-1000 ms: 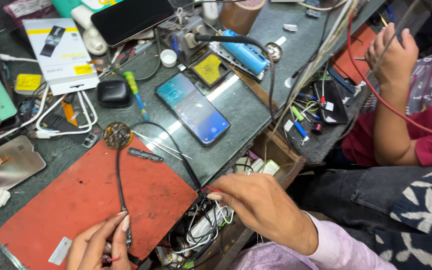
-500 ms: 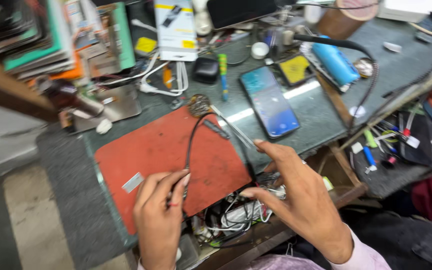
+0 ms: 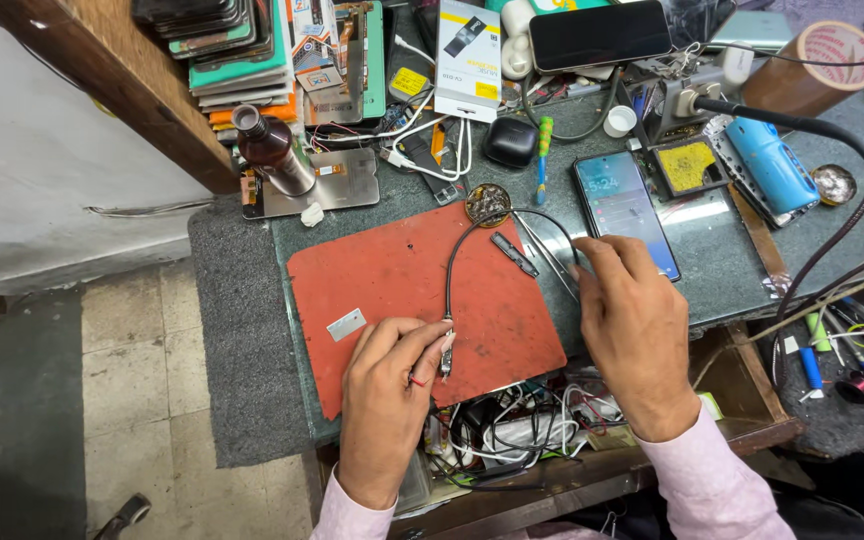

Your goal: The person solders wires to a small circuit board using a soldering iron and solder. They then connect the board to a smartphone and continue soldering components on the board while the phone is powered on.

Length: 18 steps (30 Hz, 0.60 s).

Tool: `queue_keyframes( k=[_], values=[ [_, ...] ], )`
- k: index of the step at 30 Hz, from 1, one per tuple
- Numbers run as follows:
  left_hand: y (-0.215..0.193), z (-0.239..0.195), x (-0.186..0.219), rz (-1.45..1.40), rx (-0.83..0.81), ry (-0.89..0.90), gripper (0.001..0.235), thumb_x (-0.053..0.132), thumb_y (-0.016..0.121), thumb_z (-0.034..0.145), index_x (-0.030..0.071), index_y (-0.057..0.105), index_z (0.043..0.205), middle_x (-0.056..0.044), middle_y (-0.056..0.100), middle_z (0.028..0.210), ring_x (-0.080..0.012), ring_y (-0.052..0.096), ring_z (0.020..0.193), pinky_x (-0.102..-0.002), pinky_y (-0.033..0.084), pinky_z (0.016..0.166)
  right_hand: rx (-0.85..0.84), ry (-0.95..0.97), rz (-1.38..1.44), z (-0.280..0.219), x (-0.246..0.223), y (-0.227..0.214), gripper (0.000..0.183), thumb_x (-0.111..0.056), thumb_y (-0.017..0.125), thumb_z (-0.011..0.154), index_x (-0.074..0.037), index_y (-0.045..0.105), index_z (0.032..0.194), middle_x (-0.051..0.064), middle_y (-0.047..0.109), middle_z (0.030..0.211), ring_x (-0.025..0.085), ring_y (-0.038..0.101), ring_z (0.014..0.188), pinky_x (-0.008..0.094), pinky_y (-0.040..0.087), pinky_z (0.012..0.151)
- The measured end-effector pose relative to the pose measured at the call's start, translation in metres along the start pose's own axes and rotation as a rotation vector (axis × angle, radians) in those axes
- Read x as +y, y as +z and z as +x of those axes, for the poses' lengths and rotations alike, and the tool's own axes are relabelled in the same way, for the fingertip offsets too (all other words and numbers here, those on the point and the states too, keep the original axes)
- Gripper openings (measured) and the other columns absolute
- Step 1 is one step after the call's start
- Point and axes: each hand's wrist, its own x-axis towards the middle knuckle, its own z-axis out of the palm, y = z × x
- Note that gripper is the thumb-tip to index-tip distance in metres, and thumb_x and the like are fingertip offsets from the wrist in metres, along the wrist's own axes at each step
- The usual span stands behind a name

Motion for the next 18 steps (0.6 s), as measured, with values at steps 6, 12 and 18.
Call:
queue_keyframes(
  k=[6,12,18],
  values=[
    [0.0,-0.003,0.0,0.016,-0.024,0.01,0.019,0.01,0.076,0.086,0.004,0.077,0.104,-0.007,0.068,0.093,-0.0239,0.064,0.085,-0.037,0.053,0.074,0.052,-0.029,0.095,-0.003,-0.024,-0.01,0.018,-0.006,0.072,0.095,-0.005,0.069,0.112,0.012,0.069,0.112,0.032,0.068,0.096,0.041,0.054,0.079],
    [-0.001,-0.002,0.001,-0.012,0.001,0.003,0.016,0.008,0.078,0.085,0.004,0.076,0.1,-0.007,0.067,0.091,-0.0236,0.065,0.086,-0.037,0.053,0.073,0.053,-0.087,0.16,0.001,-0.033,-0.013,0.019,-0.003,0.071,0.091,-0.004,0.07,0.109,0.011,0.07,0.11,0.032,0.069,0.097,0.041,0.053,0.08],
    [-0.003,-0.004,0.004,0.014,-0.002,-0.011,0.013,0.008,0.077,0.085,0.004,0.076,0.097,-0.007,0.066,0.092,-0.024,0.064,0.087,-0.037,0.052,0.073,0.06,-0.127,0.234,-0.01,-0.034,-0.016,0.015,-0.002,0.073,0.091,-0.003,0.07,0.106,0.011,0.072,0.102,0.031,0.069,0.093,0.04,0.054,0.078]
  ],
)
